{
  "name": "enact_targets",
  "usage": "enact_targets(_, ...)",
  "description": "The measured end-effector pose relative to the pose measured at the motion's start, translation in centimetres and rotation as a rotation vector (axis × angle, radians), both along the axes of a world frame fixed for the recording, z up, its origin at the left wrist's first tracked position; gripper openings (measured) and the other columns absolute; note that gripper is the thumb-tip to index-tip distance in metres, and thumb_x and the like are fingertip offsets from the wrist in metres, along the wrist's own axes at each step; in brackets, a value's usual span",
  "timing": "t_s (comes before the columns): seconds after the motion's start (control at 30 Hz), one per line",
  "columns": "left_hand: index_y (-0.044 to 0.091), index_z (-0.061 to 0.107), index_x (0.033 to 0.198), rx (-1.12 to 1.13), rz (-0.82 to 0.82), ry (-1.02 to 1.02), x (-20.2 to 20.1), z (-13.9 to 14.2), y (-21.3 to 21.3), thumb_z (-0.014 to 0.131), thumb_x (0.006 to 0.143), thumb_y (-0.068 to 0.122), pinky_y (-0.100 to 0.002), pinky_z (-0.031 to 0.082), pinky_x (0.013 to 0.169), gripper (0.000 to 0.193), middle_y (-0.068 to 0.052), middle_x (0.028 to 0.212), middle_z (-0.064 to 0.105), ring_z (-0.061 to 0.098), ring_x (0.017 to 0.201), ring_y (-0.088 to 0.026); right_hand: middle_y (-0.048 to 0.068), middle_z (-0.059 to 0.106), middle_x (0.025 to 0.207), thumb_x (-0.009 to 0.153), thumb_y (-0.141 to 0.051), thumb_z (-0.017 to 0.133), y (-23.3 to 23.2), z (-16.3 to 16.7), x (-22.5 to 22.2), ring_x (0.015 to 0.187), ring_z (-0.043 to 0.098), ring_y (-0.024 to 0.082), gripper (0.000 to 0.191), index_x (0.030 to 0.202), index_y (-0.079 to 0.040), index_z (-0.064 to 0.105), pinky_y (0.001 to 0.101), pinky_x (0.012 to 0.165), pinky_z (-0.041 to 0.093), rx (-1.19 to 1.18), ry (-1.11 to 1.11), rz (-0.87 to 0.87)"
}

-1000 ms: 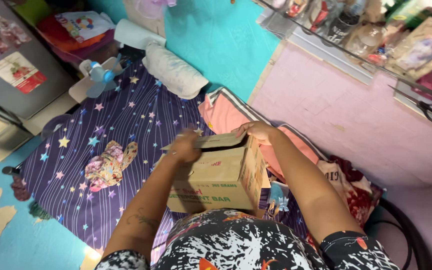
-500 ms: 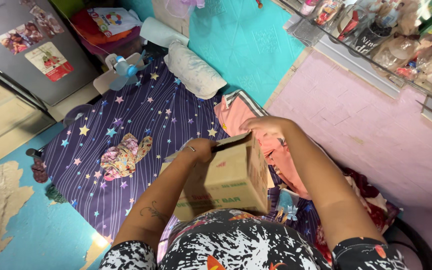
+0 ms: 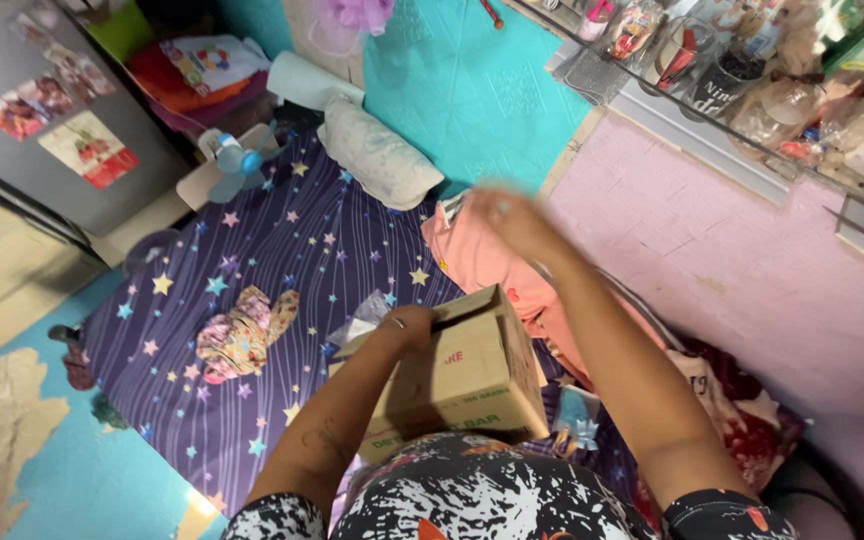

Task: The person sits on a bed and packs small decorative items from a vanity shelf into an open cardboard box. They wrap a glass ornament, place figurines, a pink box and other trinkets into the box, then fold the box flaps closed.

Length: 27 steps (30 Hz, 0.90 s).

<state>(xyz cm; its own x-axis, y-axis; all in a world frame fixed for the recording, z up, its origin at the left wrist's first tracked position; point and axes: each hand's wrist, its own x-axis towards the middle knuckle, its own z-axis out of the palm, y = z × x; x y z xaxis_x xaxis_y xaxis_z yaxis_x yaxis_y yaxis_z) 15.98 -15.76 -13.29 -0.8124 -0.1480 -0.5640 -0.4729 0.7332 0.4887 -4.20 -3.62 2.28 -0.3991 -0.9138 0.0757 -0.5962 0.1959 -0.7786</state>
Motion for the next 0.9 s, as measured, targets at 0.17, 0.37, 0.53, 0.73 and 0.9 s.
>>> enact_targets(0.17, 0.016, 0.074, 0.117, -0.114, -0.095, -0.008, -3.2, -0.7, 0.5, 0.061, 0.09, 0.014, -0.045, 0.06, 0.081, 0.03, -0.014, 0.103, 0.077, 0.077, 0.092, -0.031, 0.011, 0.07, 0.1, 0.089, -0.023, 0.064, 12.5, 8.8, 1.3, 0.089, 0.064, 0.026, 0.027, 0.11, -0.006, 0.069, 0.041, 0.078, 0.05, -1.128, -0.141, -0.16)
enact_targets(0.37, 0.015, 0.073, 0.117, -0.158, -0.081, -0.029, -6.4, -1.9, -0.3, 0.069, 0.084, 0.011, -0.045, 0.058, 0.086, 0.034, -0.015, 0.107, 0.075, 0.073, 0.1, -0.033, 0.012, 0.068, 0.093, 0.087, -0.018, 0.066, 13.3, 6.4, 5.9, 0.082, 0.062, 0.027, 0.026, 0.106, 0.0, 0.066, 0.0429, 0.073, 0.049, -0.436, -0.379, -0.084)
enact_targets(0.53, 0.014, 0.075, 0.115, -0.18, -0.026, -0.037, -8.2, -2.0, 0.3, 0.067, 0.086, 0.012, -0.045, 0.057, 0.088, 0.03, -0.015, 0.112, 0.075, 0.072, 0.105, -0.033, 0.012, 0.068, 0.091, 0.081, -0.017, 0.066, 13.2, 7.9, 6.0, 0.082, 0.062, 0.029, 0.034, 0.107, 0.004, 0.061, 0.0451, 0.075, 0.048, -0.301, 0.311, 0.244)
enact_targets(0.73, 0.014, 0.075, 0.115, -0.17, 0.004, -0.042, -10.5, -1.7, 1.2, 0.065, 0.088, 0.011, -0.045, 0.058, 0.085, 0.029, -0.013, 0.107, 0.075, 0.073, 0.101, -0.032, 0.013, 0.067, 0.068, 0.067, -0.016, 0.067, 11.3, 11.4, 4.6, 0.07, 0.065, 0.037, 0.015, 0.082, -0.012, 0.068, 0.0466, 0.066, 0.05, 0.295, 0.666, 0.333)
enact_targets(0.9, 0.012, 0.073, 0.118, -0.122, 0.031, -0.085, -11.4, -1.1, 1.2, 0.062, 0.089, 0.007, -0.043, 0.061, 0.079, 0.031, -0.015, 0.102, 0.078, 0.078, 0.091, -0.03, 0.011, 0.068, 0.067, 0.067, -0.02, 0.069, 11.2, 12.5, 3.2, 0.069, 0.066, 0.036, 0.011, 0.077, -0.014, 0.069, 0.0479, 0.068, 0.05, 0.285, 0.727, 0.406)
